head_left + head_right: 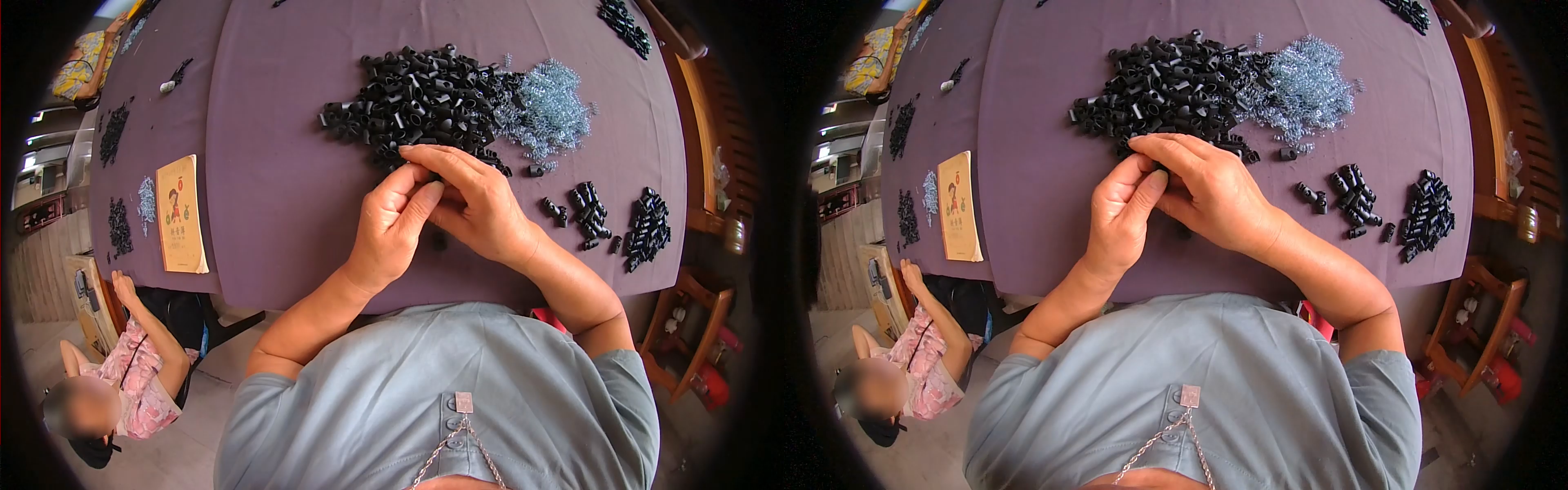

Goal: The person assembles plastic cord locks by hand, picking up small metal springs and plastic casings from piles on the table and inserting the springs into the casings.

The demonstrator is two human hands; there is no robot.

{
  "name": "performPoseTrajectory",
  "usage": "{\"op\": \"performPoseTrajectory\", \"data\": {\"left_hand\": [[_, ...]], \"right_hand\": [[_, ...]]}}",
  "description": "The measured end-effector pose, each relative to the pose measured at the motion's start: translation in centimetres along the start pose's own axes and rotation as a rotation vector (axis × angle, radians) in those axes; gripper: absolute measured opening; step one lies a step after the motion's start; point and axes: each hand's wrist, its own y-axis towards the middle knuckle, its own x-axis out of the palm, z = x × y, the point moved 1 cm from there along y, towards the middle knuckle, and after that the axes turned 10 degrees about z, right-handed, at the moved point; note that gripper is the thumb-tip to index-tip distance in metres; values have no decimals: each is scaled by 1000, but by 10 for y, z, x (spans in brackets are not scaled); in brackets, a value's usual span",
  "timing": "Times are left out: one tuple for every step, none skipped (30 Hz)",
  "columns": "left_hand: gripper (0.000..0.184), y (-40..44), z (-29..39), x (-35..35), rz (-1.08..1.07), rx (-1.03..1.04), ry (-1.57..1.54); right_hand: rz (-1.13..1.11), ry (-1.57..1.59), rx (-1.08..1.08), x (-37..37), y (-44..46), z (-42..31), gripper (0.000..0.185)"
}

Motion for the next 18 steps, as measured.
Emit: {"op": "performPoseTrajectory", "data": {"left_hand": [[22, 0, 1, 0, -3, -5, -1], [21, 0, 2, 0, -7, -9, -3], [21, 0, 2, 0, -15, -12, -1], [21, -1, 1, -1, -22, -15, 0], [21, -1, 0, -2, -30, -18, 2], [21, -1, 1, -2, -30, -23, 5], [21, 0, 2, -3, -30, -28, 8], [21, 0, 2, -3, -30, -33, 11], [21, 0, 3, -4, -41, -46, 19], [22, 1, 3, -6, -51, -58, 27], [22, 1, 3, -6, -60, -70, 34], [23, 1, 3, -6, -60, -91, 20], [23, 1, 2, -6, -60, -112, 5], [23, 1, 1, -6, -61, -133, -9], [23, 0, 1, -6, -51, -133, -16], [23, 0, 0, -7, -42, -133, -22], [23, -1, 0, -7, -34, -133, -28], [23, -1, -2, -8, -35, -138, -43]], "right_hand": [[13, -14, -30, 1, 0, 1, 55], [27, -27, -60, 1, 0, 2, 56], [22, -64, -90, 0, 1, 2, 56], [18, -100, -121, 0, 1, 3, 56], [13, -137, -151, -1, 1, 3, 56], [9, -144, -168, -2, 2, 4, 56], [6, -152, -186, -3, 3, 4, 56], [1, -160, -203, -4, 3, 4, 56], [-1, -165, -208, -4, 3, 4, 56], [-4, -171, -212, -5, 3, 4, 57], [-7, -176, -218, -5, 4, 4, 57], [5, -160, -240, -4, 4, 5, 58], [17, -144, -263, -2, 3, 7, 60], [28, -128, -284, -1, 3, 8, 62], [18, -120, -266, -1, 2, 7, 61], [8, -112, -248, -1, 1, 4, 61], [-1, -105, -229, -1, 1, 3, 60], [2, -105, -226, 0, 1, 2, 60]]}}
